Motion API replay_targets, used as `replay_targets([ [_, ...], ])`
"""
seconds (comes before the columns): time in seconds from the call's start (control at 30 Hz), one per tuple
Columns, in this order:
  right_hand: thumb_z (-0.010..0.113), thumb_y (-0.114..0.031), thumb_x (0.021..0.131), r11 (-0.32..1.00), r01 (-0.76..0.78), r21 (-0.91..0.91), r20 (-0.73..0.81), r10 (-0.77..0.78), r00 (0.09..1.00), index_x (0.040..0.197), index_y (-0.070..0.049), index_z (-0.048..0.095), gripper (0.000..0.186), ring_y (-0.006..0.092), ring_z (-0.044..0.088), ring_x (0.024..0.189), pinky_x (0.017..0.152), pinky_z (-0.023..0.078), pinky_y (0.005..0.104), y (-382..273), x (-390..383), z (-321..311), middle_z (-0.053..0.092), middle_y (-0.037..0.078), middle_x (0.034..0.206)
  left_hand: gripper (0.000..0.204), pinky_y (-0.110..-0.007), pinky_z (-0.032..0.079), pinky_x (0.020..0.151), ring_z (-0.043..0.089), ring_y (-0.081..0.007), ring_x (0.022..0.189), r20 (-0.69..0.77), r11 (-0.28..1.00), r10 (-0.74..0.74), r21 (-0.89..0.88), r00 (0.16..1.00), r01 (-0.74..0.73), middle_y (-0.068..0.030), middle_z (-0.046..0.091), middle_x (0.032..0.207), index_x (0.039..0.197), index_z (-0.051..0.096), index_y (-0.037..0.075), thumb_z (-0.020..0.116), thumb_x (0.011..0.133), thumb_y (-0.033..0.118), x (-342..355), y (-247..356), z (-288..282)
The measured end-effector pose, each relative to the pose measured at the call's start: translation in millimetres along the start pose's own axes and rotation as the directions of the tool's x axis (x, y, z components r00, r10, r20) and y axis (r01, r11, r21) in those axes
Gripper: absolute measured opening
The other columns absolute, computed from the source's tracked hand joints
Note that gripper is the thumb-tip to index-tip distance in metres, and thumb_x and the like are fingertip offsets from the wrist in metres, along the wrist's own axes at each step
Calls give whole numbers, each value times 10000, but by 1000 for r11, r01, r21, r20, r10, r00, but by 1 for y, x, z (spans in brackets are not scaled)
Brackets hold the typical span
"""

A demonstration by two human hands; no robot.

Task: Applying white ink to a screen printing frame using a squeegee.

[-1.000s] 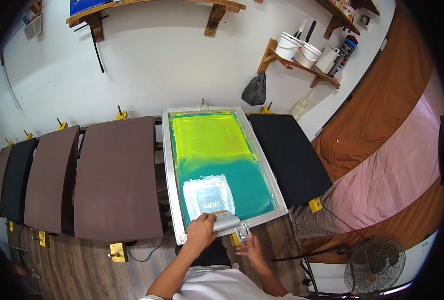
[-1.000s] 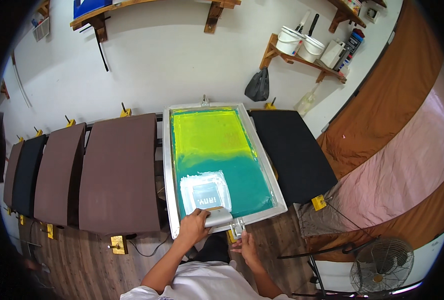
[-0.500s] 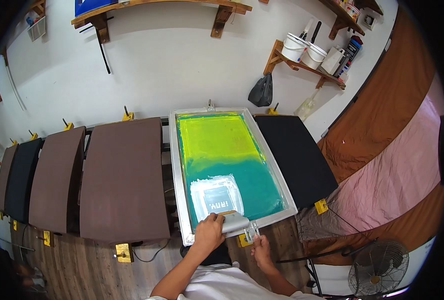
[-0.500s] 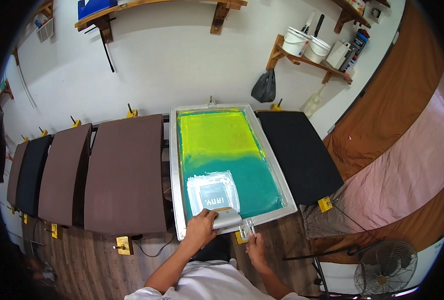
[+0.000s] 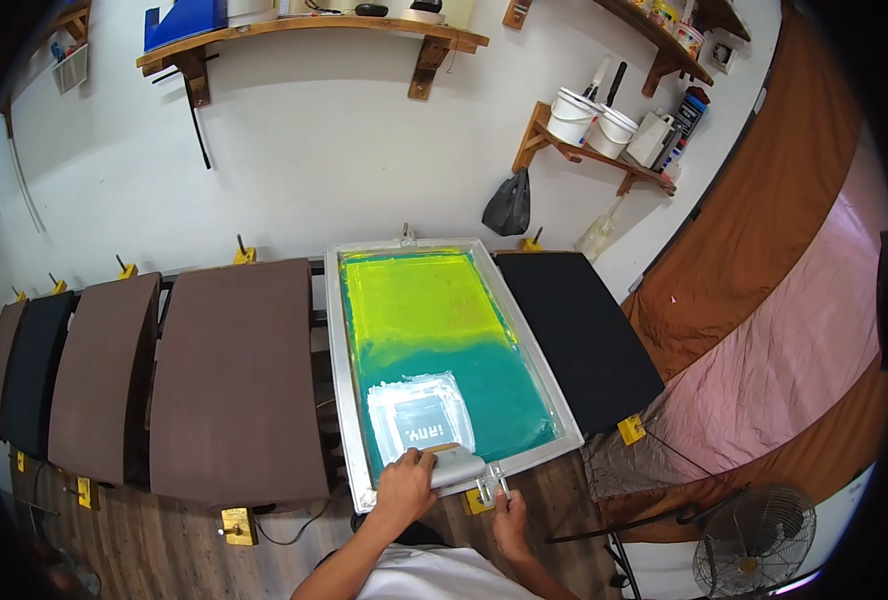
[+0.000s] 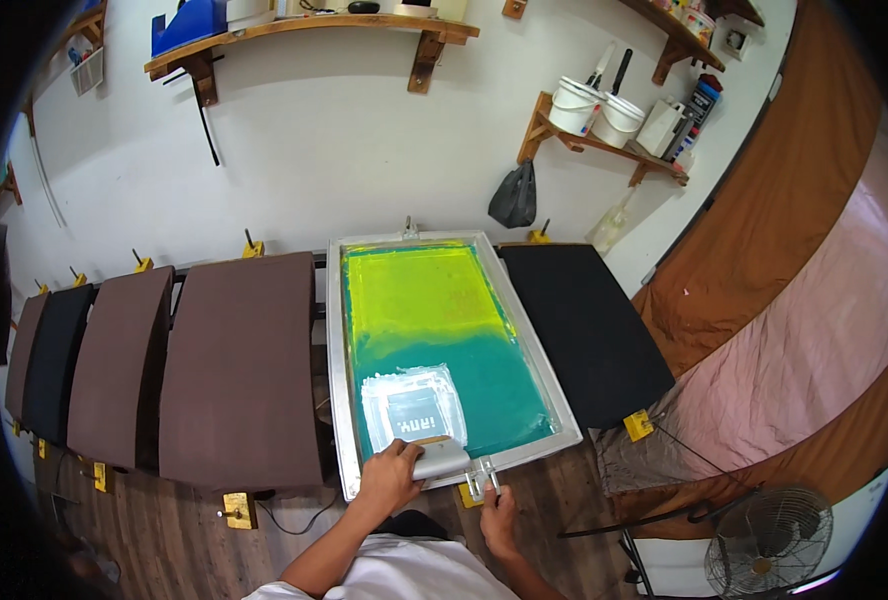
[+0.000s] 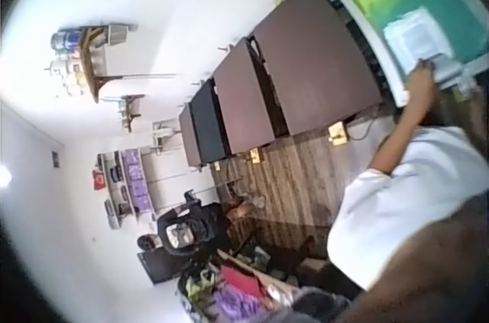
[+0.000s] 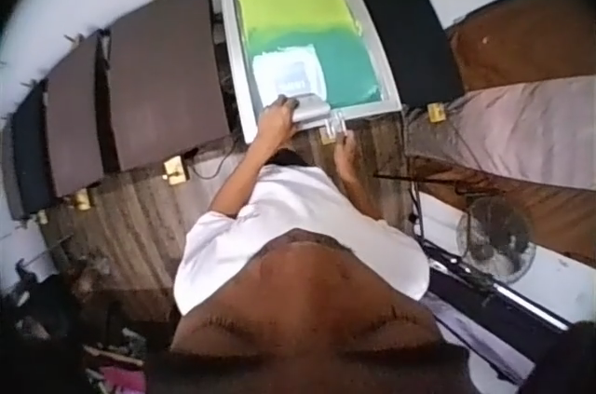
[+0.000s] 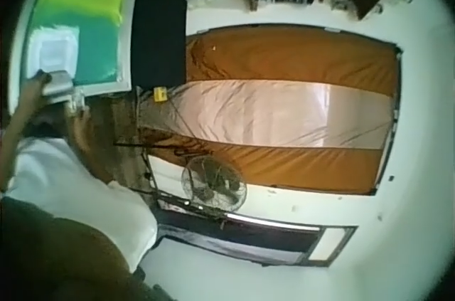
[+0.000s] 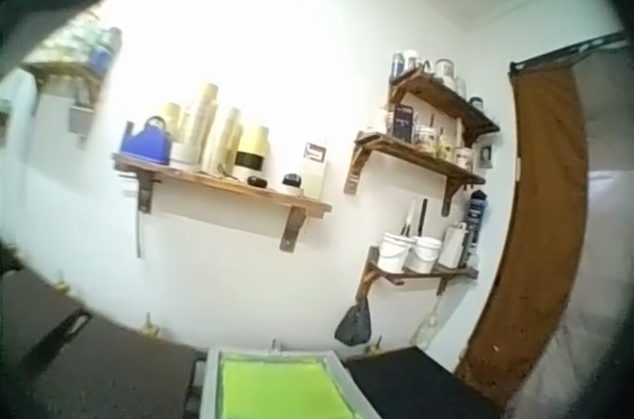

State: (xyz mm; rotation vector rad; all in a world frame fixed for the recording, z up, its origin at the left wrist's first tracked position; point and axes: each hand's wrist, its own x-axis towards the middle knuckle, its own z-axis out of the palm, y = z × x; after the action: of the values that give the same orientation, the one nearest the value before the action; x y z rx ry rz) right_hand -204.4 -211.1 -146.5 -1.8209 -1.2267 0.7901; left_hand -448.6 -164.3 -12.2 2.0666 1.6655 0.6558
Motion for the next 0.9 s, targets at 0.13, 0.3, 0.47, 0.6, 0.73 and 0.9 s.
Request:
replay_targets([
  [0.13,563,-330,1004,998,-37,52,41,35,999,801,-99,469,321,55,399,471,408,308,267,-15,-3,0,423,-42,594,455,-434,567,747,674,-347,842,-9,999,-53,-10,999,53,-156,623,991,1081,644,54,799,665,152,-6,-2,-1],
  [0.3,557,-319,1007,996,6,86,18,-8,1000,775,-90,472,336,55,408,497,426,316,275,-22,-3,1,436,-35,595,437,-437,568,746,678,-351,832,-14,997,-70,-36,997,69,-158,624,997,1074,644,59,795,675,154,-4,1,-2],
  [0.47,543,-294,1012,996,90,-7,-52,-90,995,767,-64,472,343,74,419,518,456,336,298,-10,-1,2,450,-17,590,430,-434,569,731,675,-351,824,-27,996,-78,-34,997,77,-159,626,980,1076,645,60,788,680,149,-4,0,1],
  [0.6,532,-288,1015,997,57,-48,-31,-59,998,757,-53,460,356,91,421,520,462,339,318,-37,-5,-2,443,1,584,433,-429,569,725,673,-345,824,-33,998,-53,-42,998,52,-158,623,972,1086,646,56,785,687,149,-3,-1,0],
  [0.73,529,-282,1014,998,62,-25,-37,-63,997,750,-51,457,358,98,421,527,468,339,329,-26,-1,-2,440,9,584,435,-427,570,720,674,-341,820,-34,998,-57,-32,998,56,-158,623,972,1085,648,57,786,683,150,-3,1,0],
  [0.9,525,-297,1015,997,67,-43,-25,-68,997,751,-52,457,367,107,420,537,474,340,332,-28,-4,-4,439,9,598,433,-432,572,727,677,-347,827,-16,998,-52,-35,999,52,-163,624,986,1077,647,58,792,681,157,-2,0,0],
])
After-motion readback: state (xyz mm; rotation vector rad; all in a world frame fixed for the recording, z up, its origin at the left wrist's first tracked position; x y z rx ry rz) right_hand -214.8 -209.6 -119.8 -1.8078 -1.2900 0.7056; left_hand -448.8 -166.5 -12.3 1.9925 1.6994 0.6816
